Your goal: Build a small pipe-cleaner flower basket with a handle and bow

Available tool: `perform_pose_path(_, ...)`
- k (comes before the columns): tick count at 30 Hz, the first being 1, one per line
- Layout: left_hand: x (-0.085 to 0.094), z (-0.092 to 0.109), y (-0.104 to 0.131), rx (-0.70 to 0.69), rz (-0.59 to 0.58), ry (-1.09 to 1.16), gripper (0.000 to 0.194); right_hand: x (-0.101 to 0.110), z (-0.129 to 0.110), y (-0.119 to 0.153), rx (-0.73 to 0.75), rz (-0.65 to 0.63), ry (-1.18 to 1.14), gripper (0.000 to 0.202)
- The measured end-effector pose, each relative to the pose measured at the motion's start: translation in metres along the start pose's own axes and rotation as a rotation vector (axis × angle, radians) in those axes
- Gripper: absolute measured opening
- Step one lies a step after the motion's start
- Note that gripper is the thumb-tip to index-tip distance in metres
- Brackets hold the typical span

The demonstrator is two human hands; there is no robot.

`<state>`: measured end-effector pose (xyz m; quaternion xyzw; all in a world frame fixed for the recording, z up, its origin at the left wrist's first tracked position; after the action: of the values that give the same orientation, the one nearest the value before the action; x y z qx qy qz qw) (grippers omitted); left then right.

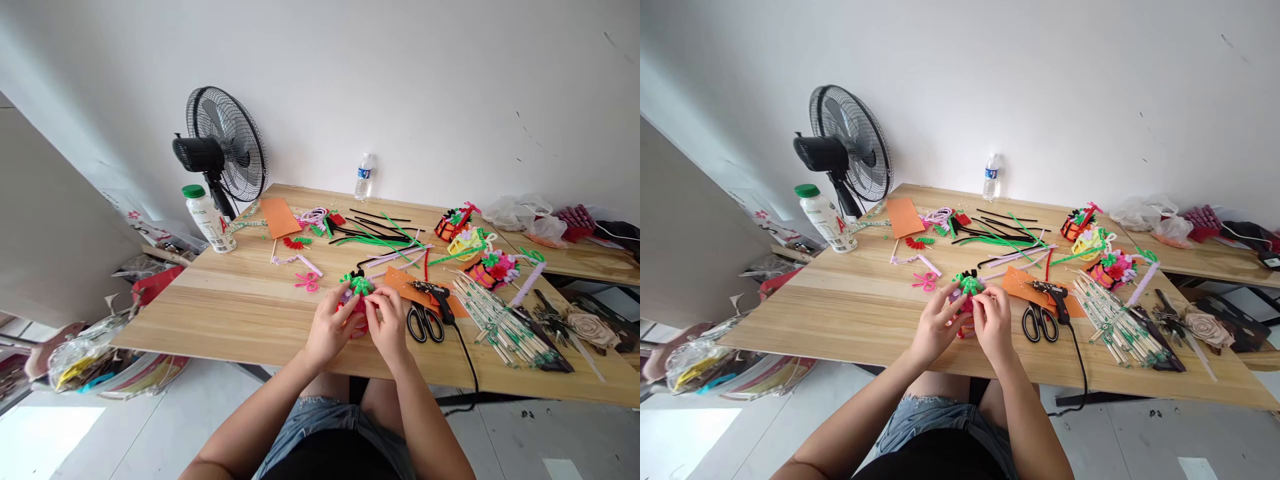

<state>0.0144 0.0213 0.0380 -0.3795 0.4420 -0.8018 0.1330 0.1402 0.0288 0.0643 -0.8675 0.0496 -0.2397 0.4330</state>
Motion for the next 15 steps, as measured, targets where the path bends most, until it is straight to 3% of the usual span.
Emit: perform_pose_path(15,0.0003,0.0007,-0.0002,0.0,0.002,-0.006,0.029,0.0004,-0.0017,-0.0007,0.009,0.003,-0.009,0.016)
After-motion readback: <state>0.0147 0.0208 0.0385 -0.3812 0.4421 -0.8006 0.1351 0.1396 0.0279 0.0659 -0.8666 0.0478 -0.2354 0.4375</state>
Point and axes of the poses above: each hand's wrist, its own y-axis away from the middle knuckle, its own x-axis out of the back of the hand, z = x × y, the point moved 9 cm from there along -y, towards the middle knuckle, and after that the axes turned 9 degrees about -y, right-handed, at the moved point
